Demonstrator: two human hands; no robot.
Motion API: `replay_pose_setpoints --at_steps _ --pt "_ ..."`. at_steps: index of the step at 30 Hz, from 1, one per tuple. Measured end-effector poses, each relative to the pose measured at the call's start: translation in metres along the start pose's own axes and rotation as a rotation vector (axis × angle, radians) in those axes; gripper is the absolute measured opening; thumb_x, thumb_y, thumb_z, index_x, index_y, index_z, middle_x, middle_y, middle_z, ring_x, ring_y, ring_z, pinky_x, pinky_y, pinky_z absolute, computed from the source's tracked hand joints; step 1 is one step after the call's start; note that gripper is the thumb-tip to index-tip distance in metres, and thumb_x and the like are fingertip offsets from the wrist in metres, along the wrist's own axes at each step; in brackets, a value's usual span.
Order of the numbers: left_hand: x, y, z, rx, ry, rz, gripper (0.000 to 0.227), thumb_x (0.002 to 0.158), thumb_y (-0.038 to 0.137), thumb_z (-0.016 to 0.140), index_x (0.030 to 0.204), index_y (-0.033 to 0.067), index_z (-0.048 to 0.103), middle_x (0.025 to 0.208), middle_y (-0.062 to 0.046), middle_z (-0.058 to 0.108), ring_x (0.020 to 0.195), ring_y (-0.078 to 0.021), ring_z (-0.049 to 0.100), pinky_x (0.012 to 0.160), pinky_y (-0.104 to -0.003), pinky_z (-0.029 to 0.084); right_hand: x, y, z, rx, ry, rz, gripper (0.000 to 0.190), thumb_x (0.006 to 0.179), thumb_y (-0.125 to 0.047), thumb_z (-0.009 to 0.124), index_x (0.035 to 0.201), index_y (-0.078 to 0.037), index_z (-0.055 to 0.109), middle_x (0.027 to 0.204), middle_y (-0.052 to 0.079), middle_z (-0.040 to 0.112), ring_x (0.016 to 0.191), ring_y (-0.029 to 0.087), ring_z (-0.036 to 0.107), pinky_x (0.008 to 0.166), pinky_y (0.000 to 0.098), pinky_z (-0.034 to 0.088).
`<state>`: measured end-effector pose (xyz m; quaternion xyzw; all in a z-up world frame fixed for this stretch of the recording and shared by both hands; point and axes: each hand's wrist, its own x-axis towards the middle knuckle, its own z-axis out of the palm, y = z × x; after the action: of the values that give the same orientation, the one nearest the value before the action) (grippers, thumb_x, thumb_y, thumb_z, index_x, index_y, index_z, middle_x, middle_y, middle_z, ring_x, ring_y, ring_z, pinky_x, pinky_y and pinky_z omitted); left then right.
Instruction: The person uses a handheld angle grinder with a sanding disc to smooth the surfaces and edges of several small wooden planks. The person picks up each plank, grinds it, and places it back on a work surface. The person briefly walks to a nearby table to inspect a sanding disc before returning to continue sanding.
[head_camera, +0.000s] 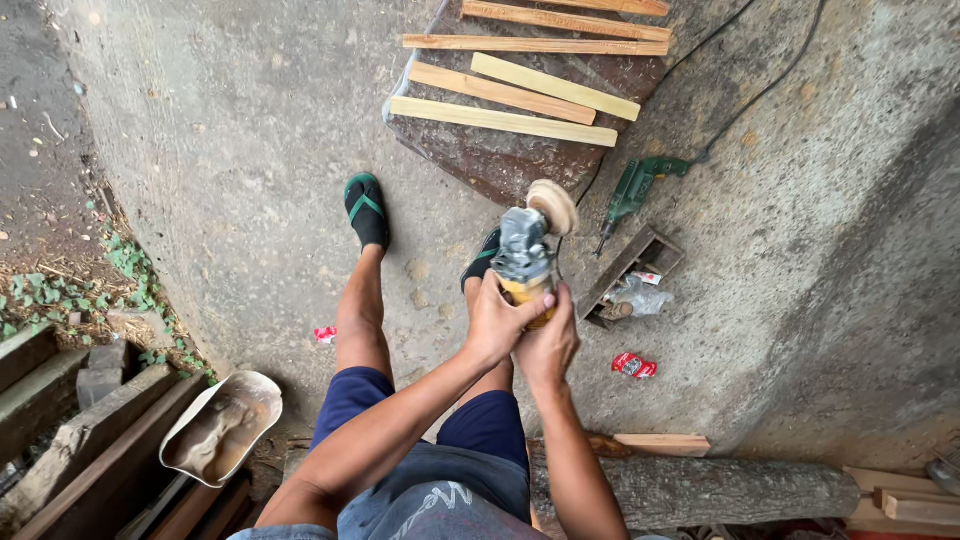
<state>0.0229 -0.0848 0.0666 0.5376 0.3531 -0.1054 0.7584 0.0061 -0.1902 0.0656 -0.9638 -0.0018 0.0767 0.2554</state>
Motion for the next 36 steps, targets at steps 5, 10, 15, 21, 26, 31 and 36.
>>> replay_pose_setpoints --at_steps 5,10,15,21,26,31,36 --pt "-0.013 0.028 -0.028 0.059 -0.309 0.119 0.058 0.092 0.020 0.081 0.137 -0.0003 0.050 0.134 -0.015 0.063 0.129 -0.0252 0.063 0.110 -0.037 0.050 0.008 -0.008 -0.022 0.413 -0.112 0.215 0.054 0.083 -0.005 0.080 0.131 0.001 0.056 0.115 0.018 0.073 0.099 0.029 0.073 0.085 0.0374 0.060" --pt "-0.023 0.021 -0.057 0.247 -0.456 0.414 0.067 0.092 0.021 0.078 0.146 0.0007 0.045 0.147 -0.028 0.051 0.140 -0.0377 0.051 0.117 -0.041 0.041 0.010 -0.012 -0.024 1.019 -0.082 0.453 0.049 0.088 -0.006 0.076 0.132 -0.002 0.055 0.111 0.012 0.066 0.094 0.024 0.067 0.085 0.0362 0.058" --pt "-0.025 -0.015 -0.071 0.164 -0.837 -0.109 0.067 0.097 0.026 0.073 0.153 0.0036 0.044 0.137 -0.014 0.063 0.133 -0.0235 0.059 0.114 -0.038 0.043 0.012 0.007 -0.021 1.715 -0.142 0.547 0.057 0.092 -0.023 0.073 0.140 -0.006 0.048 0.114 0.013 0.060 0.099 0.027 0.063 0.089 0.0443 0.056" --pt "-0.008 -0.088 -0.031 0.027 -0.832 -0.106 0.055 0.098 0.019 0.074 0.144 0.0005 0.052 0.130 -0.011 0.065 0.126 -0.0172 0.058 0.111 -0.036 0.047 0.036 0.074 -0.014 1.797 -0.211 0.647 0.051 0.093 -0.021 0.071 0.136 -0.006 0.048 0.111 0.014 0.061 0.096 0.029 0.063 0.088 0.0474 0.055" --pt "0.011 -0.131 0.006 0.259 -0.809 0.190 0.070 0.085 0.027 0.081 0.141 -0.0017 0.050 0.128 -0.021 0.064 0.121 -0.0327 0.060 0.103 -0.044 0.048 0.035 0.126 -0.025 1.479 -0.249 0.593 0.052 0.091 -0.014 0.070 0.136 -0.002 0.046 0.111 0.016 0.062 0.094 0.029 0.064 0.085 0.0467 0.057" --pt "0.172 -0.101 -0.077 1.305 -0.260 0.922 0.047 0.092 0.012 0.061 0.136 -0.0012 0.057 0.146 -0.020 0.054 0.139 -0.0392 0.048 0.120 -0.052 0.038 0.045 0.147 -0.027 1.348 -0.313 0.520 0.049 0.089 -0.011 0.072 0.131 0.001 0.051 0.111 0.015 0.065 0.098 0.025 0.068 0.093 0.0417 0.059" --pt "0.283 -0.057 -0.160 1.737 0.095 0.893 0.070 0.074 0.035 0.060 0.136 0.0020 0.056 0.125 -0.023 0.058 0.119 -0.0411 0.052 0.103 -0.052 0.041 0.040 0.148 -0.012 1.144 -0.323 0.565 0.034 0.086 -0.009 0.073 0.116 0.003 0.062 0.104 0.012 0.069 0.085 0.021 0.071 0.080 0.0368 0.062"
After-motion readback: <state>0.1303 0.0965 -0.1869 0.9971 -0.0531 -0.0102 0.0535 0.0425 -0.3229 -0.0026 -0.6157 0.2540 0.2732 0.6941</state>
